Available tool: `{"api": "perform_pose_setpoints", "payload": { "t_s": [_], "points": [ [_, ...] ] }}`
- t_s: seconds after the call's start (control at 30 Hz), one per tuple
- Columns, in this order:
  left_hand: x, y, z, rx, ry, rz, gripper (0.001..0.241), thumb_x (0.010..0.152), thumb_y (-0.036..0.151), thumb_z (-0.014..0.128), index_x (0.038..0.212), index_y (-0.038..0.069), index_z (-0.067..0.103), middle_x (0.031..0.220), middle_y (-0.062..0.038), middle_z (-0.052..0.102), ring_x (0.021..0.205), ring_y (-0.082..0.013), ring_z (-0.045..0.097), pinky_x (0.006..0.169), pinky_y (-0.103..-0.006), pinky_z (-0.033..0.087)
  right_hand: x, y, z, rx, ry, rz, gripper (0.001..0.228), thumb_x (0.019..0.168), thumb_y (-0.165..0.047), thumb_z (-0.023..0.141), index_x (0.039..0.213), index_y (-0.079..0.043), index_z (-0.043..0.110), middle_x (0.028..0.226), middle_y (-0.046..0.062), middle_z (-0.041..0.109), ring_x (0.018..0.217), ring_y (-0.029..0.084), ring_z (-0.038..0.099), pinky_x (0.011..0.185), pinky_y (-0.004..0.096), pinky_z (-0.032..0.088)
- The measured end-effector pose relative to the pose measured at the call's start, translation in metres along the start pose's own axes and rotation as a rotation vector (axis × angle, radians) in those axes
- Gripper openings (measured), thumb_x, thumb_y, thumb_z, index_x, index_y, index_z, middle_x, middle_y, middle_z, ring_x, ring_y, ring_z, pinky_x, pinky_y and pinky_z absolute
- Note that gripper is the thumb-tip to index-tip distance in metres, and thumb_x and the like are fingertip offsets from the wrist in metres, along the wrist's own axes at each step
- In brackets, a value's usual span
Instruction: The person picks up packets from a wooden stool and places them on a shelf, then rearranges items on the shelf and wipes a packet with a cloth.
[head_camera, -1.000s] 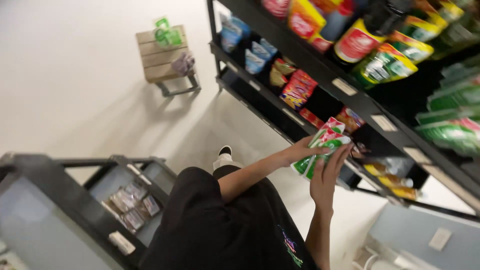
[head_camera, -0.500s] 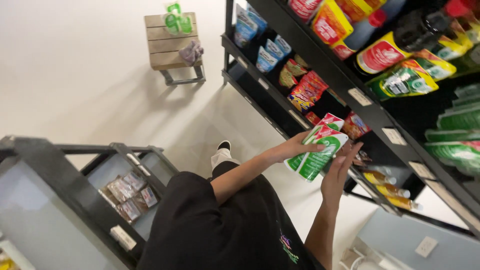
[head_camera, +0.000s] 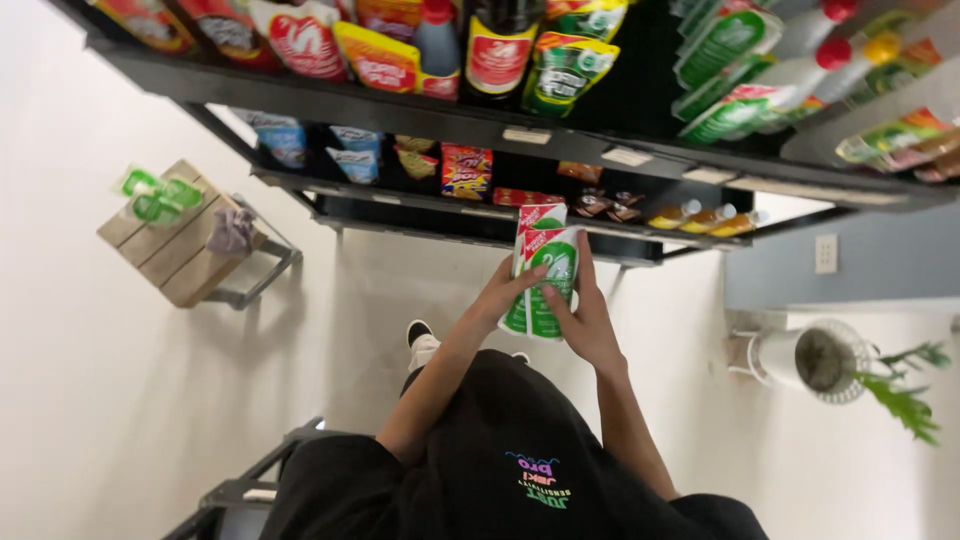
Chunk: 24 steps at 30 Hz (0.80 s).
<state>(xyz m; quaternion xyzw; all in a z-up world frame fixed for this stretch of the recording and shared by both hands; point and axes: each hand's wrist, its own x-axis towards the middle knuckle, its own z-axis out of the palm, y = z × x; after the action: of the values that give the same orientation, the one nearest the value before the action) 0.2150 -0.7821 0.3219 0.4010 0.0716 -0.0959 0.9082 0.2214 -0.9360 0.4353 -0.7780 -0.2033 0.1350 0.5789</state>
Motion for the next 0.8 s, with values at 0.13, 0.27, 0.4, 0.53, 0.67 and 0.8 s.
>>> {"api": "perform_pose_setpoints", "payload": {
  "t_s": [0.13, 0.27, 0.4, 0.53, 0.67, 0.8],
  "points": [
    [0.008, -0.016, -0.012, -0.006, 0.004, -0.022, 0.058, 0.094, 0.030, 0.076, 0.135, -0.004, 0.055, 0.116, -0.015, 0.072, 0.098, -0.0219, 0.073, 0.082, -0.0352, 0.063, 0.001, -0.016, -0.001, 0.101, 0.014, 0.089, 0.085, 0.099, -0.013, 0.059, 0.165, -0.008, 0.005, 0.156, 0.021, 0.046, 0.138, 0.028, 0.052, 0.102, 0.038, 0.053],
    [0.010, -0.019, -0.014, 0.019, 0.036, -0.042, 0.061, 0.092, 0.030, 0.077, 0.137, -0.004, 0.054, 0.117, -0.016, 0.071, 0.099, -0.0223, 0.073, 0.083, -0.0356, 0.062, -0.003, 0.003, -0.006, -0.011, 0.029, -0.016, 0.084, 0.104, -0.013, 0.061, 0.167, -0.006, 0.006, 0.156, 0.025, 0.049, 0.143, 0.032, 0.051, 0.115, 0.041, 0.041],
    [0.007, -0.014, -0.011, 0.087, 0.010, -0.037, 0.069, 0.089, 0.035, 0.079, 0.139, -0.003, 0.051, 0.120, -0.016, 0.071, 0.103, -0.0230, 0.073, 0.087, -0.0370, 0.062, 0.002, 0.009, -0.018, 0.023, 0.037, -0.040, 0.099, 0.097, -0.017, 0.071, 0.166, -0.005, 0.000, 0.156, 0.026, 0.046, 0.144, 0.034, 0.049, 0.117, 0.043, 0.040],
    [0.007, -0.016, -0.005, 0.144, -0.025, -0.056, 0.076, 0.088, 0.041, 0.080, 0.142, -0.004, 0.049, 0.123, -0.016, 0.071, 0.108, -0.0244, 0.072, 0.091, -0.0382, 0.061, 0.005, 0.005, -0.031, 0.022, 0.030, 0.012, 0.111, 0.088, -0.020, 0.081, 0.167, -0.006, 0.004, 0.150, 0.023, 0.054, 0.140, 0.032, 0.055, 0.118, 0.045, 0.041],
    [0.011, -0.026, -0.013, 0.167, -0.027, -0.065, 0.081, 0.085, 0.044, 0.081, 0.143, -0.002, 0.047, 0.124, -0.015, 0.070, 0.110, -0.0245, 0.072, 0.093, -0.0388, 0.061, 0.004, 0.013, -0.039, -0.017, 0.027, -0.018, 0.101, 0.088, -0.018, 0.083, 0.164, -0.005, 0.018, 0.146, 0.021, 0.058, 0.138, 0.031, 0.057, 0.114, 0.045, 0.046],
    [0.018, -0.029, -0.015, 0.216, -0.103, -0.017, 0.084, 0.082, 0.042, 0.084, 0.142, -0.003, 0.048, 0.125, -0.016, 0.070, 0.112, -0.0246, 0.070, 0.096, -0.0394, 0.058, 0.009, 0.032, -0.052, 0.123, 0.044, 0.092, 0.077, 0.082, -0.011, 0.086, 0.144, -0.005, 0.040, 0.125, 0.015, 0.065, 0.120, 0.025, 0.065, 0.104, 0.043, 0.053]
  ]
}}
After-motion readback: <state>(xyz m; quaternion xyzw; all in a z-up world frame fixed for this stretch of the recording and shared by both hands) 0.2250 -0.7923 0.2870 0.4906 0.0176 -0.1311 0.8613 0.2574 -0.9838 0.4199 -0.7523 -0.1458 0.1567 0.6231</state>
